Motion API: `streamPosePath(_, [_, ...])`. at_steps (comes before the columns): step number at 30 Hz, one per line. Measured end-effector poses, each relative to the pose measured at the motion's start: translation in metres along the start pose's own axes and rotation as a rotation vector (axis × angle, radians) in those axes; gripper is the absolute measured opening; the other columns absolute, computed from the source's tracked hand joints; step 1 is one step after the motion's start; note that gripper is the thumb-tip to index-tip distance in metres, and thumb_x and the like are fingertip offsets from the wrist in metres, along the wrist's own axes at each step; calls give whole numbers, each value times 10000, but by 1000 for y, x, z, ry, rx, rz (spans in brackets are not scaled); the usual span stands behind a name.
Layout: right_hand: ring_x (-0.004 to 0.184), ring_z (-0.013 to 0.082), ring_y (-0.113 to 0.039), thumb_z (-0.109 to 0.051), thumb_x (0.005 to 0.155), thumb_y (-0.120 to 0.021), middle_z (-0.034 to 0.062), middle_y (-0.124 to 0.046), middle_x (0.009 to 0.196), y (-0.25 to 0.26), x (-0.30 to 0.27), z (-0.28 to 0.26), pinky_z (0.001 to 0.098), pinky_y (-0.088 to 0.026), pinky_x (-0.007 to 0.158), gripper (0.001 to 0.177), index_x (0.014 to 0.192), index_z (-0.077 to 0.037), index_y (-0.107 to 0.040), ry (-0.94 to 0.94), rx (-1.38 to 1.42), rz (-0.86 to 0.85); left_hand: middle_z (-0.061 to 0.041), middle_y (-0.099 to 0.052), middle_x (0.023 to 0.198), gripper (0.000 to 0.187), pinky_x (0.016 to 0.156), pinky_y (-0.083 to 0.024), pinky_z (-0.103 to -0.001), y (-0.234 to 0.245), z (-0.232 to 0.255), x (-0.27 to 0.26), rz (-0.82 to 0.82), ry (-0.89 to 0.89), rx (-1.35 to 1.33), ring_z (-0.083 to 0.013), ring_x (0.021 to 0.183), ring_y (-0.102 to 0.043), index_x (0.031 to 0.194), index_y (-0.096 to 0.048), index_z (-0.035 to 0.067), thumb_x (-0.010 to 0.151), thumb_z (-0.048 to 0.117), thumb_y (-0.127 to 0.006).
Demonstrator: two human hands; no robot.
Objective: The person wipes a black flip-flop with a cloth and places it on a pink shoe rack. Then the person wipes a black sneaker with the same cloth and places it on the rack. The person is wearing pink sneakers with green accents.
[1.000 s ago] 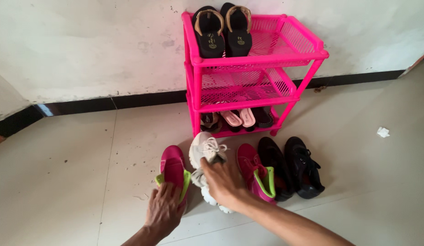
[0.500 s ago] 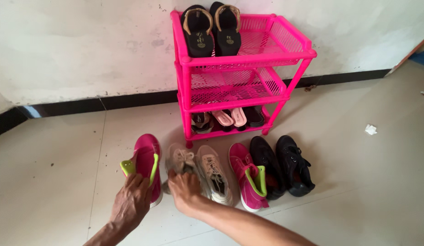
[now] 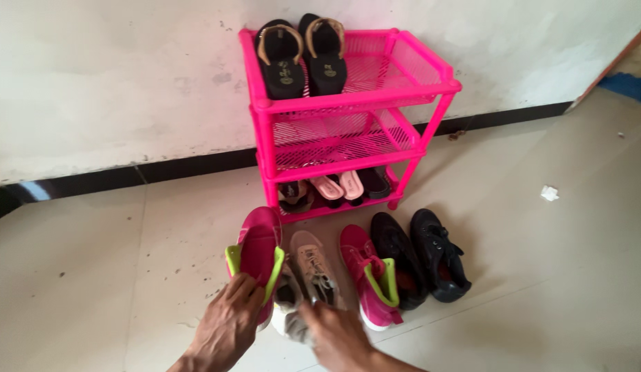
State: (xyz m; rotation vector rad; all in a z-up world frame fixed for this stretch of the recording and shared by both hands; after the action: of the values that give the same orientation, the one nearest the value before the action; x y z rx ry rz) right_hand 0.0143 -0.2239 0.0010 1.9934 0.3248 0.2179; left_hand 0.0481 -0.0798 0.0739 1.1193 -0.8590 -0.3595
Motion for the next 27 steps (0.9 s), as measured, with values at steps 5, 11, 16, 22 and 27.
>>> streamPosePath(5, [664,291,-751,-195,804,-800,130,-762,821,78,-17,94,441,-600,544,411,1160,-121,-608,-339,55,219,-132,-697,981,134,865,-600,-415,-26,24,-1,6,-21,16,-251,966,-653,948,-701,27,846,-32,-636])
streamPosePath(11, [799,363,-771,-374,900,-768,222,-745,974,123,-37,221,467,-628,648,483,1163,-17,-576,-759,-85,274,-153,-672,961,270,806,-590,-405,-34,66,43,-56,-33,-70,-275,940,-621,1099,-688,-29,833,17,-675])
streamPosePath(16, [997,406,-719,-325,831,-813,206,-732,1054,100,-57,268,504,-588,835,545,1229,-39,-578,-906,-80,164,-157,-642,967,268,841,-534,-454,-19,81,75,-81,55,-129,-305,984,-604,1046,-640,-18,854,155,-709])
streamPosePath(22, [1062,379,-737,-144,800,-763,197,-751,1110,54,-60,304,462,-609,883,411,1197,-65,-693,-928,-74,100,-188,-621,1070,521,899,-465,-485,-6,87,77,-81,118,-156,-355,1086,-570,1172,-572,-43,774,232,-766])
streamPosePath(27, [1083,384,-706,-112,800,-744,201,-734,1137,96,-60,298,459,-572,934,318,1117,-85,-754,-929,-58,218,-205,-620,1094,614,968,-426,-513,13,95,76,47,30,-109,-418,1168,-531,1223,-563,-59,722,220,-785])
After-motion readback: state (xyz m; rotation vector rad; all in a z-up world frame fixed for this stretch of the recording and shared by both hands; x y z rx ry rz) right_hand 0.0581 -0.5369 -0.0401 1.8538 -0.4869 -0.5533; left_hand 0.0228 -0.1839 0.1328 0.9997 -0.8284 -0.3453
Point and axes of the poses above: each hand's wrist, its own x-axis towards the middle knuckle, its own y-axis out of the back of the hand, z = x × y, the point moved 9 cm from there along x, towards the middle knuckle
